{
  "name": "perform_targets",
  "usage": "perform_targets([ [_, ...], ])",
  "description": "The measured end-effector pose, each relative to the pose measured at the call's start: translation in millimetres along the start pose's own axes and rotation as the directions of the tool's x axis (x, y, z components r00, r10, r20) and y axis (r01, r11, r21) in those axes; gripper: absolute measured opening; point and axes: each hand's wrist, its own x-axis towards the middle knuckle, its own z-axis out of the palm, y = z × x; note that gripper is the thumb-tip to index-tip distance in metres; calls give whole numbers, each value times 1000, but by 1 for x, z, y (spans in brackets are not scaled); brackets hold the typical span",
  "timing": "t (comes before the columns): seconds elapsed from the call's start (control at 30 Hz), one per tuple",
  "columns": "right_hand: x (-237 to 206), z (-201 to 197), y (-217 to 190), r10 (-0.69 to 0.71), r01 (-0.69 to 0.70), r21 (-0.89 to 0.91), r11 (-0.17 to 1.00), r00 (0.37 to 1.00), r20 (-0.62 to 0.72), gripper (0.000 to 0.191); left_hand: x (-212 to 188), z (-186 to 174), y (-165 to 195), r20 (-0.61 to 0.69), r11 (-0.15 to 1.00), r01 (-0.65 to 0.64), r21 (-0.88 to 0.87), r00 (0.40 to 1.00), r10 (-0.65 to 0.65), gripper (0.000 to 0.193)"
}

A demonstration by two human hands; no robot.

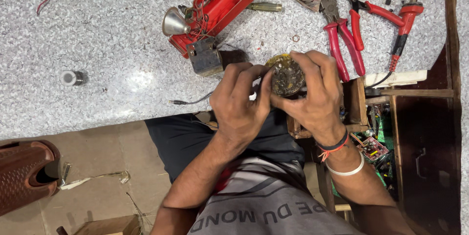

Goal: The person repairs a red handheld electronic device by stripping wires, soldering connections to a small circuit board, and reassembling the device. They use pliers, a soldering iron, and a battery pack, then test the device by pressing a button that activates a red indicator light.

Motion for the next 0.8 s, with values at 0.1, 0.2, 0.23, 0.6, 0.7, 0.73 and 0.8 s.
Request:
perform_targets([
  [0.1,3,5,5,24,-24,-10,1000,998,65,79,0,-6,-3,-41,997,19,-68,999,-22,19],
  [0.2,3,13,16,36,-32,-32,999,988,148,80,1,-18,-10,-84,998,5,-58,996,-10,19],
  [0.23,3,14,20,40,-33,-39,999,984,176,81,1,-24,-13,-97,999,-12,-46,995,8,19],
  [0.6,4,-103,151,139,26,-497,867,946,292,43,12,-90,-88,5,755,423,-501,874,-486,8],
  [0.7,5,-98,170,210,-60,-426,903,925,315,50,14,-89,-103,28,739,370,-563,902,-431,8],
  [0.73,4,-94,174,252,-111,-407,907,917,311,50,16,-87,-106,30,740,347,-576,914,-405,8],
  [0.8,1,-85,183,355,-254,-318,913,878,319,39,17,-83,-111,57,703,338,-625,919,-391,9],
])
